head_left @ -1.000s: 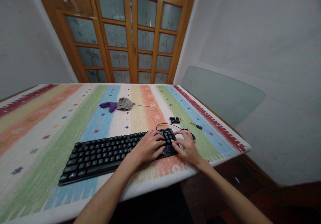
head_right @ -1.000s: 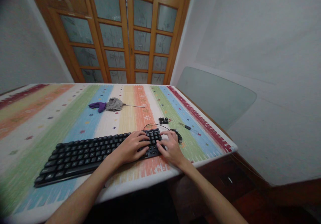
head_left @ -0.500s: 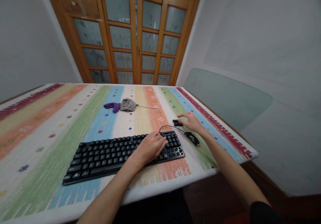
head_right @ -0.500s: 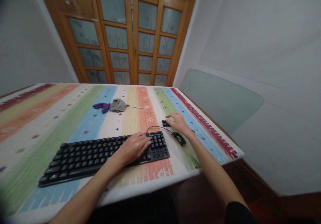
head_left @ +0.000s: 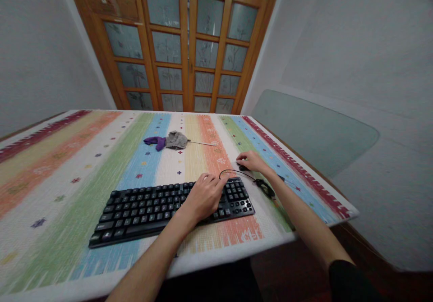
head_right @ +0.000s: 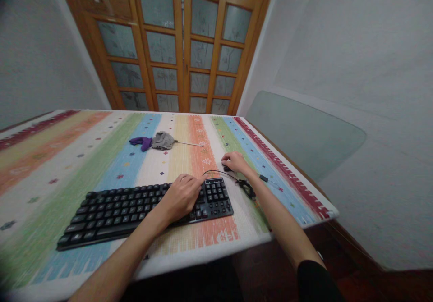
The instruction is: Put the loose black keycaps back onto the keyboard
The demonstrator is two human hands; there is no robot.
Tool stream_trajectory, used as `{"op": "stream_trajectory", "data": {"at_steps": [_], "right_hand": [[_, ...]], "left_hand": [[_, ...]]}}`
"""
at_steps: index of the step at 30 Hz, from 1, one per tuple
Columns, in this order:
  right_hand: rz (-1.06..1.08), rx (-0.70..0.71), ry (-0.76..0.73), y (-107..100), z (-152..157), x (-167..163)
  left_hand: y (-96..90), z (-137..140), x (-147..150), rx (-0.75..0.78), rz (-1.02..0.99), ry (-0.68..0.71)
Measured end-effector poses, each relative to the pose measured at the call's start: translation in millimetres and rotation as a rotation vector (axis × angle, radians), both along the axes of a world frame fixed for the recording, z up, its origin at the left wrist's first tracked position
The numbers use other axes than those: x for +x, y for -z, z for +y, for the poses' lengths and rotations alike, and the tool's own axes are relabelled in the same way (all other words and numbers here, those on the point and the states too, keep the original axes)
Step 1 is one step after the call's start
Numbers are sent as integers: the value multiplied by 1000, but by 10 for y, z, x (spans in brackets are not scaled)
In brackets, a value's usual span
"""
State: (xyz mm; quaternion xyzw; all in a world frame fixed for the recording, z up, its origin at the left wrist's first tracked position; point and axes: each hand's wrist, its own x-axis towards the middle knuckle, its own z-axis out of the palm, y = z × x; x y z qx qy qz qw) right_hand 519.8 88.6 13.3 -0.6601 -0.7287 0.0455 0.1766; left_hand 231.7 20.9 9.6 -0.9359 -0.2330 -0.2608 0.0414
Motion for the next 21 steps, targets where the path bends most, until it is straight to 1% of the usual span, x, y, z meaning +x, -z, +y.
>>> {"op": "stream_trajectory", "data": {"at_steps": [3, 5, 9, 11, 14, 17, 21], "right_hand": [[36, 48, -8, -66, -47, -56], [63, 97, -17, -118, -145, -121], [130, 179, -94, -160, -522, -315], [267, 272, -213, -129, -766, -425], [373, 339, -282, -40, -1111, -574], [412, 369, -319, 53, -1361, -694], [384, 420, -367, 160, -1512, -796]], "left_hand": [[-1, -6, 4, 25, -7, 1], [3, -9, 3, 28, -13, 6], [22, -16, 2, 17, -12, 29], [33, -18, 5, 12, -6, 45], [45, -19, 9, -12, -1, 64], [55, -15, 9, -51, 3, 92], [68, -12, 3, -74, -12, 127]]}}
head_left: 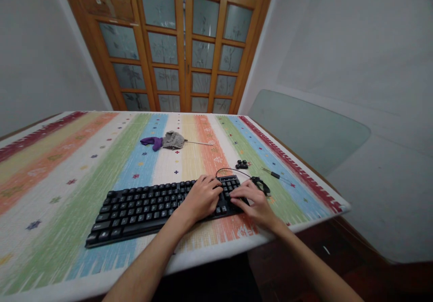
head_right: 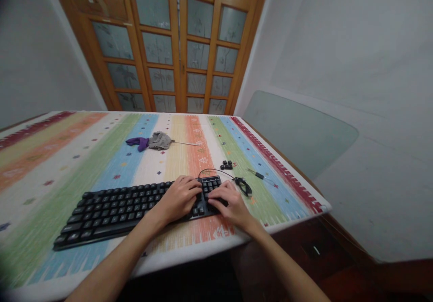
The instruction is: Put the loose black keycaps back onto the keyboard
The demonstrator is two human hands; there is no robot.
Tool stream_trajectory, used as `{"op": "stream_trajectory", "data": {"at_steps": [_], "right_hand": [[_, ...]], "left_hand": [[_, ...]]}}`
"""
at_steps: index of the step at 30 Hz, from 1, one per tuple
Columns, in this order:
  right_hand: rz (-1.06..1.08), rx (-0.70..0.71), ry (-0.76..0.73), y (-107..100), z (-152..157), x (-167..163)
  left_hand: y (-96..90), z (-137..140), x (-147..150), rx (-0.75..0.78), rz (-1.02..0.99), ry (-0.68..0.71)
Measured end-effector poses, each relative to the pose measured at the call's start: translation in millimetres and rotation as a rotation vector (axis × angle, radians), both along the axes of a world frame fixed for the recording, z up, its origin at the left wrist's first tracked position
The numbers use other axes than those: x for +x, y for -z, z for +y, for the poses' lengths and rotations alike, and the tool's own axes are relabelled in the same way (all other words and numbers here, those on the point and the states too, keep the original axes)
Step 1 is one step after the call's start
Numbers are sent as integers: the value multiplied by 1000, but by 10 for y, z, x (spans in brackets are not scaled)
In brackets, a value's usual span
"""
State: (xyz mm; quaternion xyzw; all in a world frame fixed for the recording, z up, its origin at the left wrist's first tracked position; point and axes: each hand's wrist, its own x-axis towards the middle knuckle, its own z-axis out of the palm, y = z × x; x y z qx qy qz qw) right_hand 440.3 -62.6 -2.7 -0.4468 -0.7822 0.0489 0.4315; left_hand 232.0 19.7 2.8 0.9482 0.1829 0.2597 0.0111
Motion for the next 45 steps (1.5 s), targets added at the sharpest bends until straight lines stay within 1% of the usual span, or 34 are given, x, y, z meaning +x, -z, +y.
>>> {"op": "stream_trajectory", "data": {"at_steps": [6, 14, 23, 26, 32, 37, 45], "right_hand": [[-57, 94, 10, 123, -44, -46], [-71, 171, 75, 193, -49, -88], [-83, 221, 30, 205, -47, -66], [-114, 206, 51, 207, -77, -73], [-206, 143, 169, 202, -156, -57], [-229, 69, 140, 183, -147, -27], [-271, 52, 143, 178, -135, -36]], "left_hand": [[15, -3, -3, -11, -13, 34], [21, -14, -5, -30, -29, 65], [19, -32, 6, -38, -37, 91], [19, -31, 5, -43, -51, 95], [22, -30, 7, -35, -46, 98], [37, -31, 27, -45, -31, 117], [53, -35, 31, -65, -40, 148]]}}
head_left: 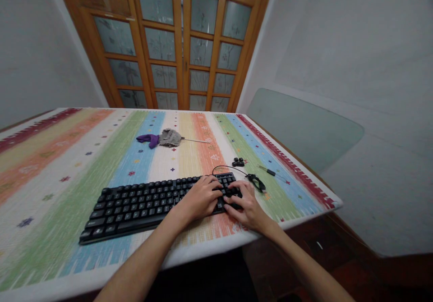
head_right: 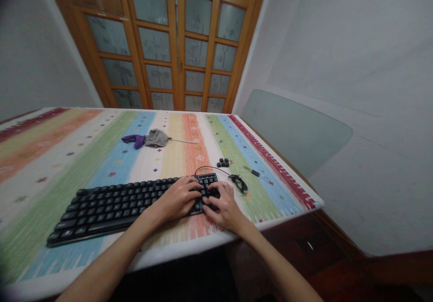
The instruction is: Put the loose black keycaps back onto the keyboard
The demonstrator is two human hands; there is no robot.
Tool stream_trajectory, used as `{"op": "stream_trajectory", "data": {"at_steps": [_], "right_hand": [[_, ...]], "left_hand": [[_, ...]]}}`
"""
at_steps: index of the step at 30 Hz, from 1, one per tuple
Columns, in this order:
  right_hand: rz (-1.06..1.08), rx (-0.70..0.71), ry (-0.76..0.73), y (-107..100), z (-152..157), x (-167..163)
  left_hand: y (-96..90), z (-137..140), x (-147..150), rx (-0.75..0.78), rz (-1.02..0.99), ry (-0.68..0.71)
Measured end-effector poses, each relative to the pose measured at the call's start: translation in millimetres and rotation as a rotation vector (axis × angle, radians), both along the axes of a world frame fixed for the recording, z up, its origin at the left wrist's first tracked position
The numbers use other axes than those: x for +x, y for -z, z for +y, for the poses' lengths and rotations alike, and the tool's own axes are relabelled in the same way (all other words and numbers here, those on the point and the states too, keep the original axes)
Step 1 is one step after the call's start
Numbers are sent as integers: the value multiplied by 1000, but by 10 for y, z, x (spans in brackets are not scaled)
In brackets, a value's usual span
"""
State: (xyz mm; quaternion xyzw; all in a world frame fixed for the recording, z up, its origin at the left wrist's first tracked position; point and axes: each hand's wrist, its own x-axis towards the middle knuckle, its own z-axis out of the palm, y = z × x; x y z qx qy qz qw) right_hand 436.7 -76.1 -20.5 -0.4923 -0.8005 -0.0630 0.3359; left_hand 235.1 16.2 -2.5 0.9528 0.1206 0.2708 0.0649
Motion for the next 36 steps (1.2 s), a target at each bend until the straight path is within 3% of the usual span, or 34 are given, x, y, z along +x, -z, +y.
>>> {"op": "stream_trajectory", "data": {"at_steps": [8, 14, 20, 25, 30, 36], "right_hand": [[151, 18, 76, -81, 73, 139], [138, 60, 271, -351, 601, 597], [-97, -283, 374, -450, 1185, 984], [-156, -414, 345, -430, 1427, 1030], [-170, -470, 354, -425, 1515, 1014], [-118, -430, 334, -491, 1521, 942]], "left_hand": [[-10, 10, -8, -3, -8, 3], [-28, 8, -11, 0, 19, -15], [-17, 16, -19, 12, 28, -20], [-34, 7, -20, 19, 57, -31], [-41, 10, -23, 30, 72, -33], [-34, 14, -24, 30, 75, -33]]}}
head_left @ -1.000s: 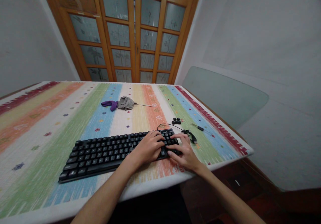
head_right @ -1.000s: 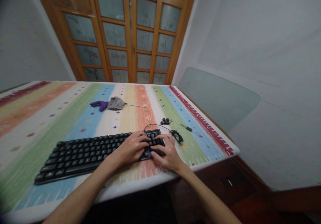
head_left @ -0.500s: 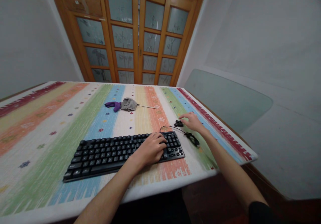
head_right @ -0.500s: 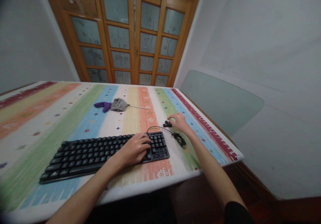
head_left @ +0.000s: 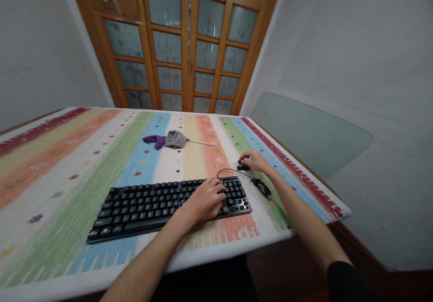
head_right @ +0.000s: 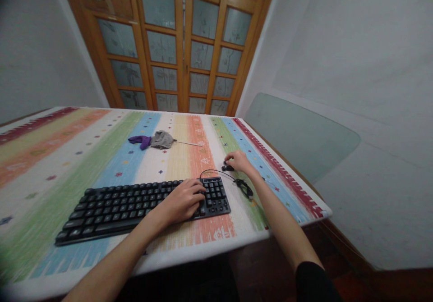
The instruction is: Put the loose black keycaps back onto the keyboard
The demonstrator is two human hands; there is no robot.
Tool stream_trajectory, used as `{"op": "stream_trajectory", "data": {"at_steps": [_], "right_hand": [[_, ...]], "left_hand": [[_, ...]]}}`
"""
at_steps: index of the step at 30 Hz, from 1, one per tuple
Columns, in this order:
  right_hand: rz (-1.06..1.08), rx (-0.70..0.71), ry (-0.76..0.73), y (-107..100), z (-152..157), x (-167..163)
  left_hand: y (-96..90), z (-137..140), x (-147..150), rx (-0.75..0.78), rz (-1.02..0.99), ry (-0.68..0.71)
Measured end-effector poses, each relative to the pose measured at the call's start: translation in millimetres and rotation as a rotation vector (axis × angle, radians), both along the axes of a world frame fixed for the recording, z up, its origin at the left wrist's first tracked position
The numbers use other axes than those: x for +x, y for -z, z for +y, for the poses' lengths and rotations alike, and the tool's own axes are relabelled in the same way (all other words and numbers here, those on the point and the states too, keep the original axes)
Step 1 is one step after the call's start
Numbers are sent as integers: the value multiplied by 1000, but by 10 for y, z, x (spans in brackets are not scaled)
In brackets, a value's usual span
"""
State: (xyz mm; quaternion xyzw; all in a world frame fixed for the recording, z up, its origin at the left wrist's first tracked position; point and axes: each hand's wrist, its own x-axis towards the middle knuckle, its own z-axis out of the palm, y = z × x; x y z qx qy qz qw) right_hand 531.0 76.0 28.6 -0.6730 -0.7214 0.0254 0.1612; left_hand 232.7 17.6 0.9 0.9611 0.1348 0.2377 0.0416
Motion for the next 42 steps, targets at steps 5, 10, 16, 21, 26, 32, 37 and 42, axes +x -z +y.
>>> {"op": "stream_trajectory", "data": {"at_steps": [5, 10, 16, 21, 26, 32, 37, 42], "right_hand": [[73, 127, -42, -88, -288, -132], [338, 247, -265, -6, -851, -368], [483, 269, -348, 251, -1332, -606], [468, 318, -375, 404, -1451, -689], [396, 399, -392, 448, -1467, -712], [349, 457, -403, 447, -1458, -712], [346, 468, -410, 435, -1464, -730], [289, 487, -439, 453, -1480, -739]], "left_hand": [[-19, -23, 2, -20, -26, 21], [-6, -40, 12, -28, -16, 44], [-3, -48, 11, -24, 9, 50], [-10, -42, 11, -41, 13, 54], [-10, -40, 17, -50, -26, 62], [9, -34, 25, -45, -48, 71], [2, -50, 30, -52, -53, 73], [-24, -54, 27, -52, -40, 75]]}}
